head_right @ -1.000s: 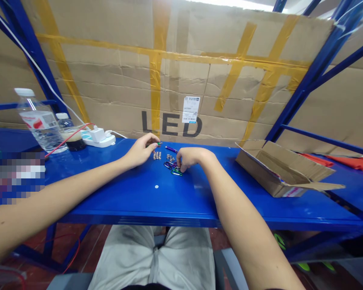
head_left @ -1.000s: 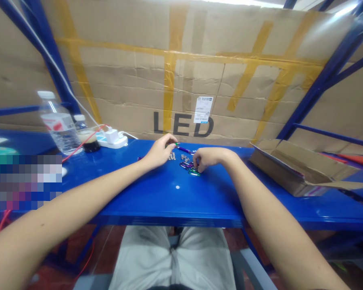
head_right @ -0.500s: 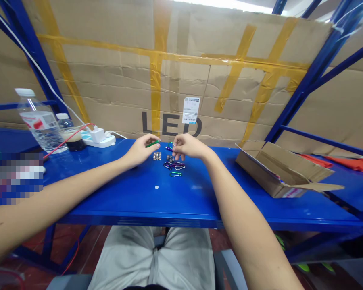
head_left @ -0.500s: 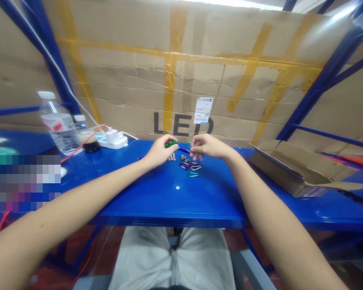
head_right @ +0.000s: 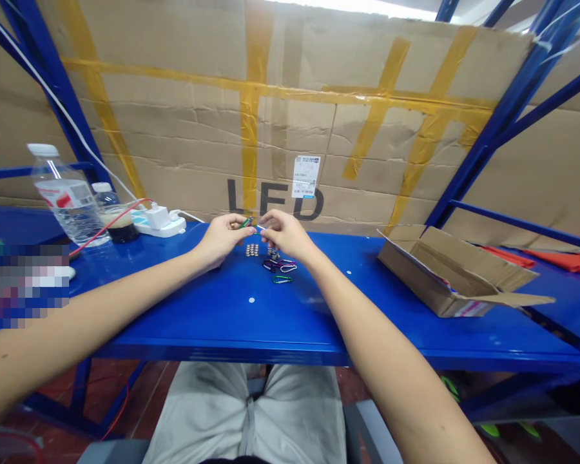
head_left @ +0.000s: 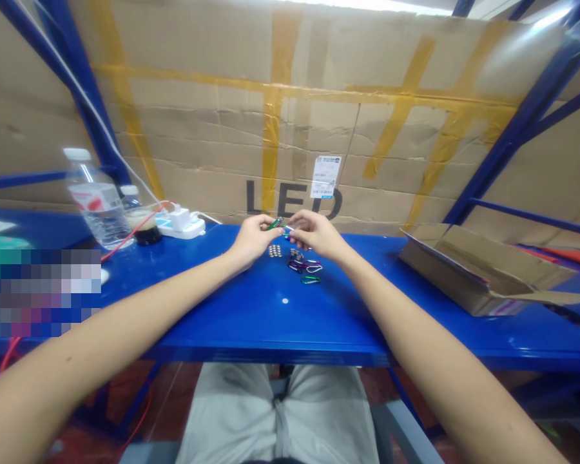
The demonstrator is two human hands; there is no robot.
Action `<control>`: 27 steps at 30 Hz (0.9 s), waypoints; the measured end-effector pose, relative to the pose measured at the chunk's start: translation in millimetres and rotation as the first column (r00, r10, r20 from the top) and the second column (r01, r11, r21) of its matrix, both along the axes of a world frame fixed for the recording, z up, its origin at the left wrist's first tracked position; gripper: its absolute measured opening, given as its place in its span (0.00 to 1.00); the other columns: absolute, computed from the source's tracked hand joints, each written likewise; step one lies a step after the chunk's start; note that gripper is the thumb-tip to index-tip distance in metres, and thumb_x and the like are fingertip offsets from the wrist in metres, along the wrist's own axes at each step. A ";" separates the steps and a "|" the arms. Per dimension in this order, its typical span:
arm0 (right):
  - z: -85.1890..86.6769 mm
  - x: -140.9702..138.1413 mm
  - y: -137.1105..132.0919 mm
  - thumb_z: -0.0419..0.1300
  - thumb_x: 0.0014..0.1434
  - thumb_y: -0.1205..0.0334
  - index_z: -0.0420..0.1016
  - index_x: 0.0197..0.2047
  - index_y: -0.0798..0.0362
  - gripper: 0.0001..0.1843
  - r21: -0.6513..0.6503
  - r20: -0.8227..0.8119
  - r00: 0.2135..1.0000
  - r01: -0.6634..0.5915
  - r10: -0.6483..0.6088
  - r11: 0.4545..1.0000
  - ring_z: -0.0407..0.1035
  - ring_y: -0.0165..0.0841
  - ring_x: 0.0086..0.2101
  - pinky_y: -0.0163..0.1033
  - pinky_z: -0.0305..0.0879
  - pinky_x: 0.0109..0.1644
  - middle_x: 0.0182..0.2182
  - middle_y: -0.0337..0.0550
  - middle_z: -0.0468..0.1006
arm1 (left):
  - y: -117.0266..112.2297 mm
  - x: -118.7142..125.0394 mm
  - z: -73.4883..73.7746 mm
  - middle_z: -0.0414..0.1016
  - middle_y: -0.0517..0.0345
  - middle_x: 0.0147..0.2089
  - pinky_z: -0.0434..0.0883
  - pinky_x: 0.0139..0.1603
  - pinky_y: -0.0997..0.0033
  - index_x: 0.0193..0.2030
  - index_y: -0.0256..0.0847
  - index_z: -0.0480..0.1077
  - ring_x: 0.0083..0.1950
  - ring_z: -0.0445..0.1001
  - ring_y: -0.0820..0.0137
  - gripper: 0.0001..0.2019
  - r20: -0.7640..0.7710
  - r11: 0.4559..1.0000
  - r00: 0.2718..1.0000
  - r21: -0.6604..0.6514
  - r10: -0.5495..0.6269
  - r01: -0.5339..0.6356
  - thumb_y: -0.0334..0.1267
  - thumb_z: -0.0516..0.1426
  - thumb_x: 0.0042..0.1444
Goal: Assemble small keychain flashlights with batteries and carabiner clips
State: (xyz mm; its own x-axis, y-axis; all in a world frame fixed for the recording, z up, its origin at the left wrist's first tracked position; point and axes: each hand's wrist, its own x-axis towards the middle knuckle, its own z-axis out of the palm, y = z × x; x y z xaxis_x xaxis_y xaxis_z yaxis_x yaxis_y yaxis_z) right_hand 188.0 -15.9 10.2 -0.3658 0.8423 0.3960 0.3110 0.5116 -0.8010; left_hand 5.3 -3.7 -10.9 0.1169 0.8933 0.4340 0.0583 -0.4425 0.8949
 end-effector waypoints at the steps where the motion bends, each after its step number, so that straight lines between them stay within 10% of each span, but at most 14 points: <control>1: -0.9 -0.6 0.4 0.61 0.60 0.62 0.69 0.44 0.52 0.09 0.026 -0.003 1.000 0.012 -0.012 1.000 0.68 0.27 0.23 0.32 0.62 0.24 0.26 0.38 0.76 | -1.1 0.3 1.1 0.73 0.61 0.27 0.65 0.31 0.71 0.36 0.37 0.74 0.28 0.69 0.73 0.10 0.030 1.000 1.000 -0.012 -0.003 0.004 0.36 0.66 0.47; 9: 0.3 -3.4 -2.9 0.59 0.62 0.68 0.76 0.36 0.55 0.04 0.486 0.437 0.860 0.020 -0.262 0.874 0.68 0.36 0.37 0.40 0.61 0.45 0.34 0.48 0.76 | -3.7 1.1 3.0 0.75 0.59 0.25 0.70 0.30 0.71 0.33 0.36 0.71 0.25 0.71 0.75 0.06 0.092 0.998 0.995 -0.053 0.024 -0.019 0.28 0.64 0.49; 22: -5.9 -2.1 -3.4 0.52 0.68 0.65 0.73 0.37 0.55 0.10 0.561 0.533 0.798 -0.085 -0.281 0.823 0.57 0.32 0.30 0.38 0.55 0.38 0.29 0.42 0.64 | 1.6 2.9 -1.7 0.76 0.59 0.27 0.72 0.31 0.71 0.33 0.36 0.69 0.24 0.73 0.75 0.07 0.128 0.996 0.992 -0.083 -0.011 0.022 0.28 0.65 0.50; 27: -3.7 0.3 -4.3 0.52 0.68 0.66 0.71 0.34 0.55 0.10 0.534 0.545 0.799 -0.097 -0.255 0.840 0.55 0.32 0.30 0.38 0.53 0.37 0.29 0.41 0.62 | 6.3 -5.5 1.4 0.75 0.58 0.26 0.71 0.34 0.67 0.33 0.37 0.70 0.28 0.73 0.71 0.04 -0.126 1.000 0.992 0.024 0.009 -0.006 0.32 0.62 0.54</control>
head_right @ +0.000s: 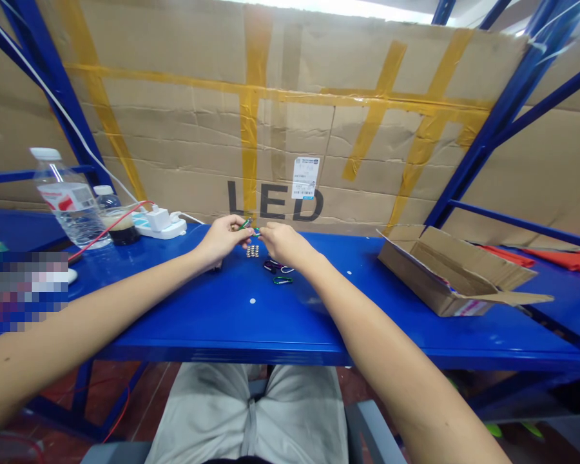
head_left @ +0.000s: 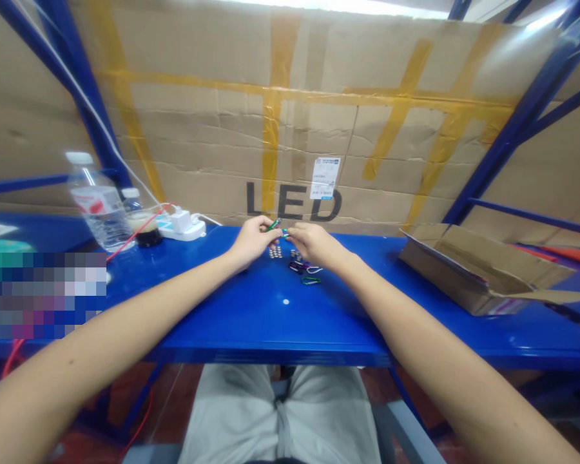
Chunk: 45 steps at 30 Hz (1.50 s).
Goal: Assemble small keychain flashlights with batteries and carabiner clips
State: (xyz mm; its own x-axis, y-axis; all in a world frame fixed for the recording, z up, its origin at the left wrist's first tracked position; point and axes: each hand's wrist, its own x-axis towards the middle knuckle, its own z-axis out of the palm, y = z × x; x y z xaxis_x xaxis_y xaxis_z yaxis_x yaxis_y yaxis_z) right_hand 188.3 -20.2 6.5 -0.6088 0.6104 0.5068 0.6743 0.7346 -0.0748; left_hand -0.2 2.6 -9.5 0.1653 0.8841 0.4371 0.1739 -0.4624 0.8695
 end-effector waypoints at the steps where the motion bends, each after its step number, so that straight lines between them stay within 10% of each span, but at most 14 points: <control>1: 0.7 0.5 -0.5 0.52 0.68 0.66 0.71 0.34 0.55 0.11 -0.002 0.010 1.000 0.003 -0.003 1.000 0.55 0.32 0.30 0.38 0.52 0.37 0.29 0.42 0.63 | 2.3 -4.1 1.6 0.75 0.58 0.28 0.71 0.36 0.66 0.33 0.38 0.71 0.30 0.73 0.69 0.04 -0.100 0.996 0.995 0.089 0.019 -0.010 0.34 0.62 0.55; 7: 3.3 1.0 -1.6 0.51 0.67 0.68 0.73 0.36 0.56 0.10 0.012 0.068 0.998 0.002 -0.003 1.000 0.56 0.32 0.30 0.38 0.54 0.38 0.30 0.43 0.65 | 18.6 -27.5 10.1 0.72 0.52 0.39 0.69 0.49 0.61 0.45 0.41 0.77 0.43 0.71 0.64 0.09 -0.476 0.775 0.849 0.617 0.228 0.138 0.34 0.57 0.61; 16: -1.1 1.0 1.8 0.50 0.66 0.73 0.74 0.41 0.59 0.11 0.173 0.165 0.986 -0.038 0.010 0.984 0.61 0.32 0.33 0.39 0.59 0.39 0.32 0.46 0.70 | 10.0 -27.3 13.8 0.66 0.46 0.45 0.69 0.52 0.55 0.51 0.38 0.76 0.49 0.65 0.61 0.16 -0.560 0.591 0.774 0.744 0.295 0.312 0.30 0.49 0.65; 45: 2.1 -19.1 -13.6 0.48 0.62 0.78 0.74 0.47 0.64 0.16 0.216 0.384 0.907 0.095 -0.173 0.972 0.69 0.37 0.37 0.40 0.63 0.40 0.41 0.56 0.77 | 5.0 -28.4 29.0 0.66 0.48 0.44 0.70 0.56 0.54 0.41 0.39 0.80 0.51 0.67 0.60 0.16 -0.649 0.693 0.719 0.638 0.249 0.336 0.28 0.51 0.55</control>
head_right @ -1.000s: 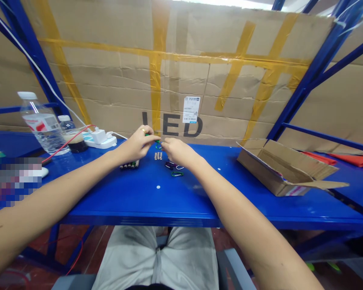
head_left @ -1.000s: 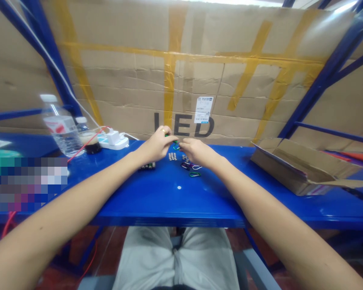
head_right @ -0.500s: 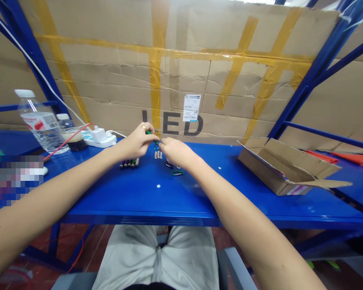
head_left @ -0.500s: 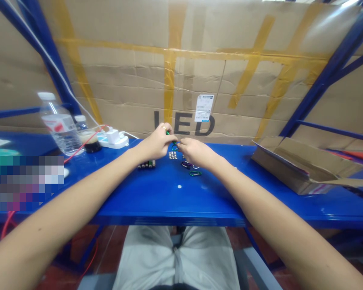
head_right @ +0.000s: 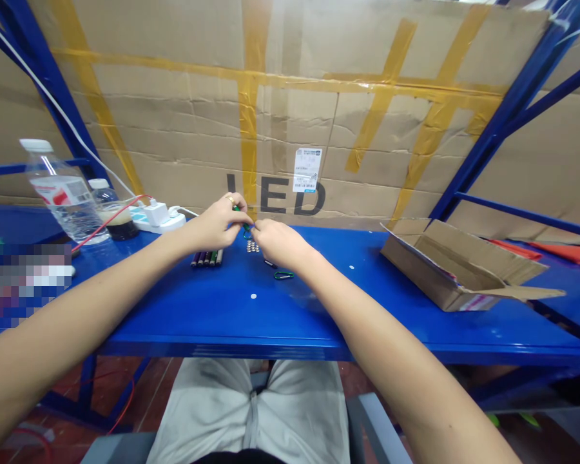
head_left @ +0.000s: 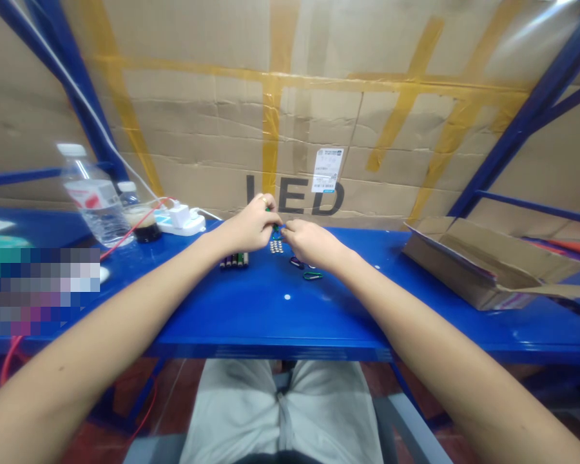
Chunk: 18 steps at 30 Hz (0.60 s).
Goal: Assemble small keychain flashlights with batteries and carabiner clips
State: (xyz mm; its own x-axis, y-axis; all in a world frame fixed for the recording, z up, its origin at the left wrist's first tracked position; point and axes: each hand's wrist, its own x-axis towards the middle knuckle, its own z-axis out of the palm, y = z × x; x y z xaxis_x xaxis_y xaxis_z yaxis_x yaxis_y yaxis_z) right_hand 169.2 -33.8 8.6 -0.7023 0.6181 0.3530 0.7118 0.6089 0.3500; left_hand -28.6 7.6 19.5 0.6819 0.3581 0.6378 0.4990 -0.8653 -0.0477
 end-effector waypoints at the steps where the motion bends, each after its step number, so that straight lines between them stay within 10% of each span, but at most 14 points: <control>1: 0.3 -0.6 -0.5 0.48 0.62 0.78 0.74 0.46 0.64 0.15 -0.001 0.004 1.000 0.002 -0.002 1.000 0.69 0.36 0.37 0.40 0.63 0.40 0.40 0.56 0.77 | 0.1 -0.1 0.1 0.65 0.48 0.44 0.70 0.56 0.54 0.40 0.39 0.80 0.51 0.66 0.60 0.16 -0.010 1.000 1.000 0.005 0.003 -0.003 0.28 0.51 0.55; 18: 4.4 7.7 1.0 0.48 0.66 0.72 0.76 0.43 0.62 0.14 -0.004 -0.108 0.994 0.030 -0.030 1.000 0.65 0.35 0.33 0.40 0.58 0.37 0.36 0.53 0.75 | 3.2 -6.2 3.2 0.68 0.48 0.42 0.70 0.54 0.56 0.42 0.39 0.79 0.48 0.68 0.61 0.15 0.020 0.999 0.999 -0.043 0.032 -0.031 0.30 0.50 0.59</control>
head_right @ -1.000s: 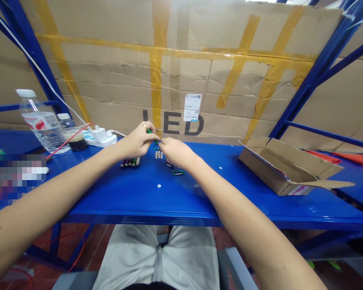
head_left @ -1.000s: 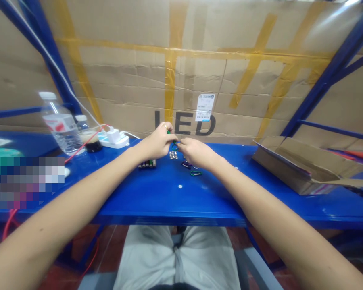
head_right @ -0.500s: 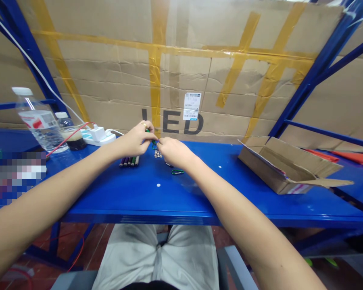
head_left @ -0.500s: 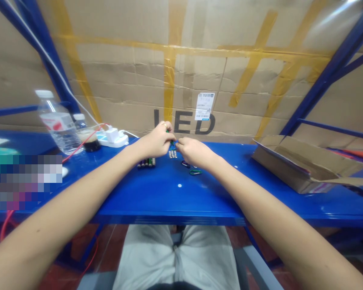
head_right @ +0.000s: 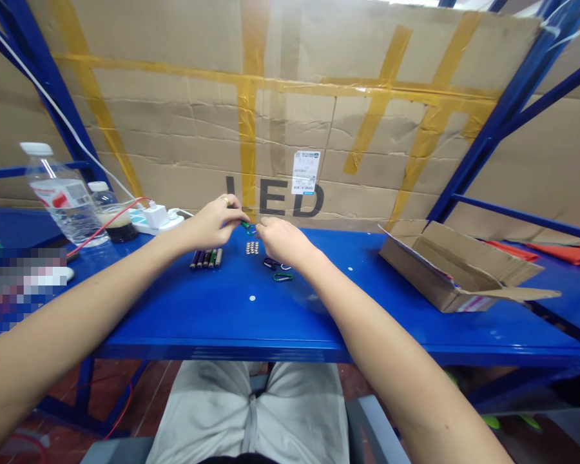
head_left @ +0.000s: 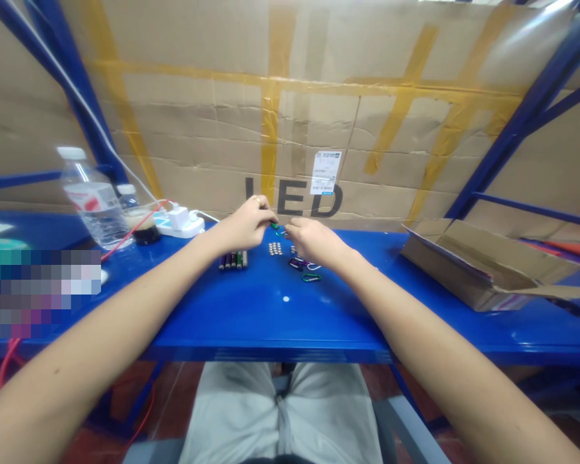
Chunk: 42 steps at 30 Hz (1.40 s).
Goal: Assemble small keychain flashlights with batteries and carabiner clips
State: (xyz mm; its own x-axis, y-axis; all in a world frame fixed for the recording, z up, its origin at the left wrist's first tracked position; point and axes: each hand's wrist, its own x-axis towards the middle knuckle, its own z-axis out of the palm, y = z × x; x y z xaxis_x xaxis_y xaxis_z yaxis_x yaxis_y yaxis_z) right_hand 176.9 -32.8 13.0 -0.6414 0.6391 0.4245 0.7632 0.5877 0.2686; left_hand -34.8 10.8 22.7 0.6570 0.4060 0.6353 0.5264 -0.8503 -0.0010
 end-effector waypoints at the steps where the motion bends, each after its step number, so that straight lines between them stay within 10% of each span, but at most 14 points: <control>1: 0.4 1.5 0.7 0.49 0.67 0.70 0.76 0.42 0.62 0.14 0.002 -0.028 1.000 -0.004 0.004 1.000 0.65 0.35 0.33 0.40 0.59 0.37 0.35 0.53 0.75 | 0.3 -0.4 0.4 0.69 0.49 0.42 0.70 0.53 0.56 0.42 0.39 0.79 0.48 0.69 0.62 0.15 0.002 1.000 1.000 -0.004 0.002 -0.002 0.30 0.50 0.59; 9: 0.9 17.9 14.0 0.55 0.65 0.67 0.78 0.46 0.58 0.11 -0.026 -0.347 0.932 -0.118 0.102 0.993 0.70 0.36 0.38 0.40 0.64 0.43 0.37 0.50 0.78 | -2.6 0.7 2.4 0.78 0.51 0.46 0.68 0.53 0.58 0.46 0.41 0.75 0.48 0.73 0.61 0.10 0.100 0.986 0.995 -0.164 -0.018 0.034 0.35 0.54 0.61; 16: -7.3 12.1 14.8 0.65 0.58 0.58 0.75 0.54 0.59 0.23 -0.236 -0.688 0.724 -0.292 0.053 0.927 0.74 0.35 0.39 0.42 0.70 0.45 0.43 0.51 0.81 | -11.3 14.0 -6.0 0.77 0.55 0.40 0.68 0.45 0.65 0.39 0.40 0.71 0.42 0.74 0.65 0.07 0.415 0.931 0.906 -0.357 0.083 0.078 0.41 0.58 0.59; 27: -16.9 -15.1 4.0 0.58 0.61 0.65 0.72 0.41 0.56 0.06 -0.141 -0.667 0.737 -0.262 0.104 0.955 0.67 0.31 0.27 0.37 0.61 0.35 0.28 0.39 0.76 | -10.4 24.3 -21.0 0.71 0.60 0.25 0.63 0.32 0.70 0.32 0.41 0.67 0.28 0.70 0.70 0.18 0.540 0.840 0.833 -0.503 0.121 0.205 0.55 0.57 0.61; 31: -16.4 -12.6 4.3 0.58 0.62 0.64 0.70 0.41 0.55 0.05 -0.120 -0.672 0.735 -0.235 0.095 0.964 0.67 0.31 0.28 0.36 0.60 0.34 0.28 0.40 0.76 | 3.4 24.9 -24.1 0.72 0.57 0.26 0.64 0.30 0.70 0.34 0.41 0.67 0.26 0.71 0.70 0.22 0.697 0.737 0.675 -0.584 0.241 0.340 0.60 0.55 0.61; 35: -13.6 -9.4 5.2 0.58 0.62 0.64 0.70 0.38 0.55 0.03 -0.061 -0.644 0.754 -0.217 0.127 0.974 0.70 0.33 0.31 0.37 0.62 0.37 0.31 0.44 0.78 | 7.9 24.7 -23.2 0.77 0.46 0.36 0.70 0.37 0.65 0.40 0.39 0.68 0.35 0.76 0.65 0.26 0.787 0.526 0.506 -0.614 0.352 0.589 0.63 0.48 0.63; 38: -10.8 -6.8 4.0 0.57 0.63 0.65 0.71 0.43 0.56 0.06 -0.051 -0.618 0.771 -0.234 0.153 0.971 0.72 0.33 0.32 0.38 0.64 0.37 0.33 0.46 0.80 | 3.7 23.9 -22.9 0.78 0.39 0.44 0.73 0.44 0.59 0.41 0.37 0.70 0.44 0.77 0.59 0.30 0.802 0.375 0.480 -0.592 0.354 0.713 0.64 0.43 0.63; 42: -6.9 -1.9 3.4 0.57 0.63 0.67 0.71 0.46 0.56 0.08 -0.082 -0.558 0.812 -0.257 0.169 0.963 0.73 0.34 0.33 0.37 0.64 0.37 0.33 0.45 0.80 | -3.2 26.0 -23.9 0.78 0.37 0.47 0.73 0.47 0.55 0.44 0.37 0.71 0.49 0.77 0.55 0.32 0.801 0.308 0.506 -0.593 0.321 0.744 0.65 0.42 0.61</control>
State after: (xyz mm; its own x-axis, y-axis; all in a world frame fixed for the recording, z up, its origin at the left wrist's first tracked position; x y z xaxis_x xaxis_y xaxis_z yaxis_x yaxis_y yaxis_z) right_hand 175.0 -29.4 6.1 -0.4628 0.5962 0.6560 0.6098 0.7512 -0.2524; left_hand -8.8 7.6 -1.1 0.3563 0.9050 0.2325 -0.3656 -0.0939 0.9260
